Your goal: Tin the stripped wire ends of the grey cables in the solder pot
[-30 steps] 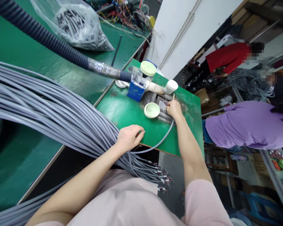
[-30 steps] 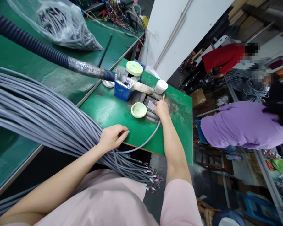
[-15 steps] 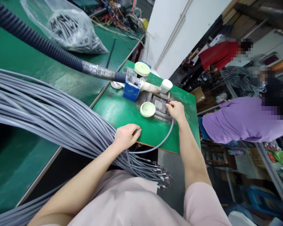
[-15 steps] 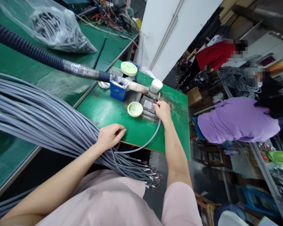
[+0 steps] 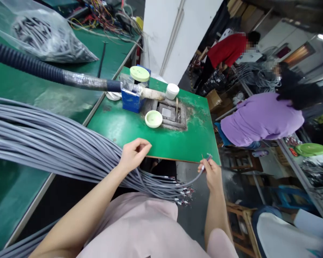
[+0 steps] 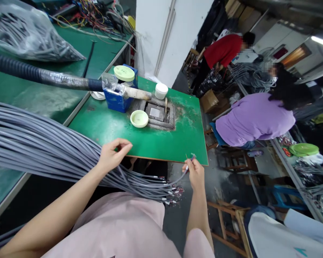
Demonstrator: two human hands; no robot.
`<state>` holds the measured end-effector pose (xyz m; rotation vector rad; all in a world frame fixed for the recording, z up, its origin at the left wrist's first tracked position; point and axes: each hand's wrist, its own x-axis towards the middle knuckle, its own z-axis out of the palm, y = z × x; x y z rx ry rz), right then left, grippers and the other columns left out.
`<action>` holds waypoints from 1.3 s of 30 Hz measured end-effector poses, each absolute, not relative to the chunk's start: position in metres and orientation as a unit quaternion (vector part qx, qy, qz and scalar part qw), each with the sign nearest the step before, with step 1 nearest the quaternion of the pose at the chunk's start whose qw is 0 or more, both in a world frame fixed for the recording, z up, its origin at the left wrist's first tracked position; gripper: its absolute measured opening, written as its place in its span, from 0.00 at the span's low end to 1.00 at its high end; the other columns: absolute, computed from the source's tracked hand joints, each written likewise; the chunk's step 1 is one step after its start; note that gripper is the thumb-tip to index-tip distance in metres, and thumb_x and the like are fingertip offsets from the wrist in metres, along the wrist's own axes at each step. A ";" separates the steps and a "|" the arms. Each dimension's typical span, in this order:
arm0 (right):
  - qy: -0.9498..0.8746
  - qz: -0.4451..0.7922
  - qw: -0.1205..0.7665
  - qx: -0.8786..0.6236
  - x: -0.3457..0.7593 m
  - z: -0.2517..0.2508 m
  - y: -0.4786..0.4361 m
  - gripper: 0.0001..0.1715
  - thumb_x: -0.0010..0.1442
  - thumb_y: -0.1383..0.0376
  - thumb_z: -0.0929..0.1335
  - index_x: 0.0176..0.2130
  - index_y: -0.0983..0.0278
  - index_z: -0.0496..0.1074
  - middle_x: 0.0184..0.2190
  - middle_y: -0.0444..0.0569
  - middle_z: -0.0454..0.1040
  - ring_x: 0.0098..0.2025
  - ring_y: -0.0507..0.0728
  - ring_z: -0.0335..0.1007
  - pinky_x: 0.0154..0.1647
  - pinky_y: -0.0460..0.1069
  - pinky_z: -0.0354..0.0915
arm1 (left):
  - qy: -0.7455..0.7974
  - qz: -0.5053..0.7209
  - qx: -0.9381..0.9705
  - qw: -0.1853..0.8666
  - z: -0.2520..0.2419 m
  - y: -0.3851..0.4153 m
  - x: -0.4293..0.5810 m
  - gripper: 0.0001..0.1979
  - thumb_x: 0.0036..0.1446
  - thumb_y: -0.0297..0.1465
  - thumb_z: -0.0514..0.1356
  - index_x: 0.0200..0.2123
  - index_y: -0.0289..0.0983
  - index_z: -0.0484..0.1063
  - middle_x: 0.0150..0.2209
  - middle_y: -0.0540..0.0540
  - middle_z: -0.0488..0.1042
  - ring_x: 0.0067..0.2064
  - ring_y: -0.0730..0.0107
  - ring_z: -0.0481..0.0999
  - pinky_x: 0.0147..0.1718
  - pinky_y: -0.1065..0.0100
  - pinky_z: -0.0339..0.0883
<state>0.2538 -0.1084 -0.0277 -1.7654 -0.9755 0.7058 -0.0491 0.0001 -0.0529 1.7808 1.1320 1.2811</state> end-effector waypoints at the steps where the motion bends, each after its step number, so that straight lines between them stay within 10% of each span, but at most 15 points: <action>1: -0.366 0.300 0.499 -0.726 0.257 -0.035 -0.124 0.17 0.53 0.49 0.70 0.29 0.60 0.72 0.20 0.44 0.72 0.22 0.54 0.69 0.24 0.49 0.69 | 0.398 0.482 0.690 0.365 -0.050 -0.009 -0.044 0.09 0.58 0.35 0.58 0.30 0.37 0.73 0.21 0.52 0.70 0.22 0.77 0.66 0.24 0.74 0.61; 9: -0.260 0.310 0.425 -0.810 0.272 -0.091 -0.185 0.28 0.50 0.40 0.64 0.30 0.62 0.67 0.21 0.45 0.72 0.22 0.56 0.72 0.20 0.49 0.66 | 0.240 0.154 0.901 0.326 -0.085 -0.052 0.006 0.12 0.59 0.36 0.59 0.44 0.37 0.73 0.41 0.42 0.77 0.44 0.62 0.75 0.46 0.61 0.67; 19: -0.310 0.294 0.201 -0.881 0.281 -0.148 -0.218 0.10 0.54 0.59 0.67 0.28 0.63 0.74 0.19 0.44 0.73 0.20 0.53 0.68 0.28 0.47 0.61 | 0.298 -0.146 0.907 0.261 -0.137 -0.054 0.018 0.28 0.60 0.48 0.53 0.55 0.34 0.67 0.53 0.34 0.72 0.54 0.47 0.70 0.52 0.52 0.62; 30: -0.442 0.158 0.252 -0.846 0.262 -0.105 -0.192 0.18 0.59 0.55 0.63 0.28 0.64 0.73 0.19 0.44 0.69 0.24 0.53 0.62 0.30 0.47 0.57 | 0.311 -0.188 0.887 0.286 -0.149 -0.061 0.026 0.38 0.53 0.52 0.58 0.59 0.32 0.62 0.56 0.29 0.68 0.57 0.40 0.66 0.54 0.46 0.57; 39: -0.590 0.347 0.211 -0.698 0.207 -0.152 -0.117 0.13 0.61 0.60 0.64 0.40 0.63 0.75 0.37 0.51 0.77 0.39 0.56 0.74 0.41 0.49 0.66 | 0.251 -0.053 0.855 0.451 -0.121 -0.076 0.019 0.22 0.58 0.40 0.58 0.53 0.36 0.69 0.52 0.38 0.73 0.53 0.58 0.72 0.52 0.63 0.63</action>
